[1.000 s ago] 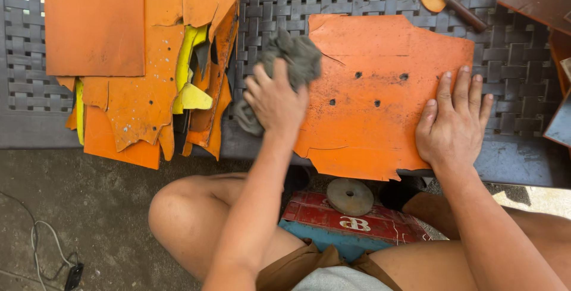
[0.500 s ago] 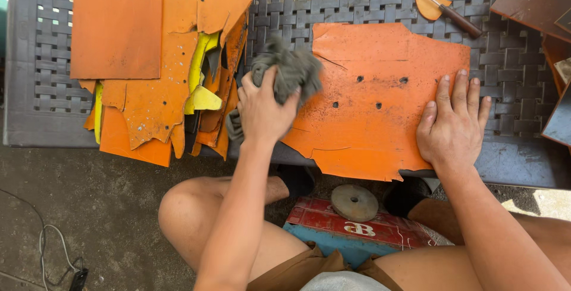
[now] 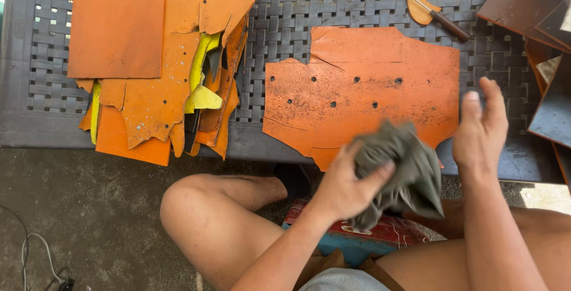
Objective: The person uses a knife to cut small curved pieces from an orange sheet of material. They wipe the surface with a cloth and continue cutting additional pieces from the same sheet.
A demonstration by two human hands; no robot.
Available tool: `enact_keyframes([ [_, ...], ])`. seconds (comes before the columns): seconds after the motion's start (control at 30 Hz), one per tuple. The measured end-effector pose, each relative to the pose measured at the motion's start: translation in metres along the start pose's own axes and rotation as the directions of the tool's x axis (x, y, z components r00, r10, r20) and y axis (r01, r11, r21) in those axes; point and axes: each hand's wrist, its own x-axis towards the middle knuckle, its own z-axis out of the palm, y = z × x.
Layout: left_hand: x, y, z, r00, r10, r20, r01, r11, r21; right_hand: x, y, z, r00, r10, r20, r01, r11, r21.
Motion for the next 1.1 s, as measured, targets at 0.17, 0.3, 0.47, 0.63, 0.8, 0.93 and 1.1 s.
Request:
enact_keyframes([
  [0.17, 0.05, 0.004, -0.06, 0.933, 0.036, 0.358, -0.029, 0.999, -0.025, -0.042, -0.058, 0.025, 0.962, -0.068, 0.265, 0.039, 0.993, 0.113],
  [0.3, 0.077, -0.029, -0.114, 0.98, 0.025, -0.199, 0.163, 0.477, 0.864, -0.059, -0.095, 0.079, 0.943, -0.189, 0.275, 0.249, 0.947, -0.202],
  [0.47, 0.086, -0.082, -0.111, 0.928, 0.305, -0.215, 0.02, 0.534, 0.845, -0.069, -0.109, 0.136, 0.842, -0.166, 0.513, 0.47, 0.695, -0.545],
  [0.63, 0.089, -0.089, -0.116, 0.946, 0.243, -0.215, 0.029, 0.596, 0.802, -0.023, -0.057, 0.067, 0.925, -0.165, 0.343, 0.36, 0.673, -0.647],
  [0.8, 0.084, -0.086, -0.109, 0.946, 0.229, -0.231, 0.064, 0.564, 0.823, 0.004, -0.017, -0.017, 0.996, -0.056, 0.065, 0.084, 0.536, -0.84],
  [0.93, 0.086, -0.086, -0.108, 0.937, 0.25, -0.243, 0.064, 0.561, 0.825, -0.006, -0.052, 0.02, 0.994, -0.107, -0.02, 0.055, 0.653, -0.756],
  [1.1, 0.084, -0.091, -0.11, 0.944, 0.256, -0.207, 0.048, 0.516, 0.855, -0.052, -0.102, 0.145, 0.892, -0.284, 0.352, 0.447, 0.677, -0.585],
])
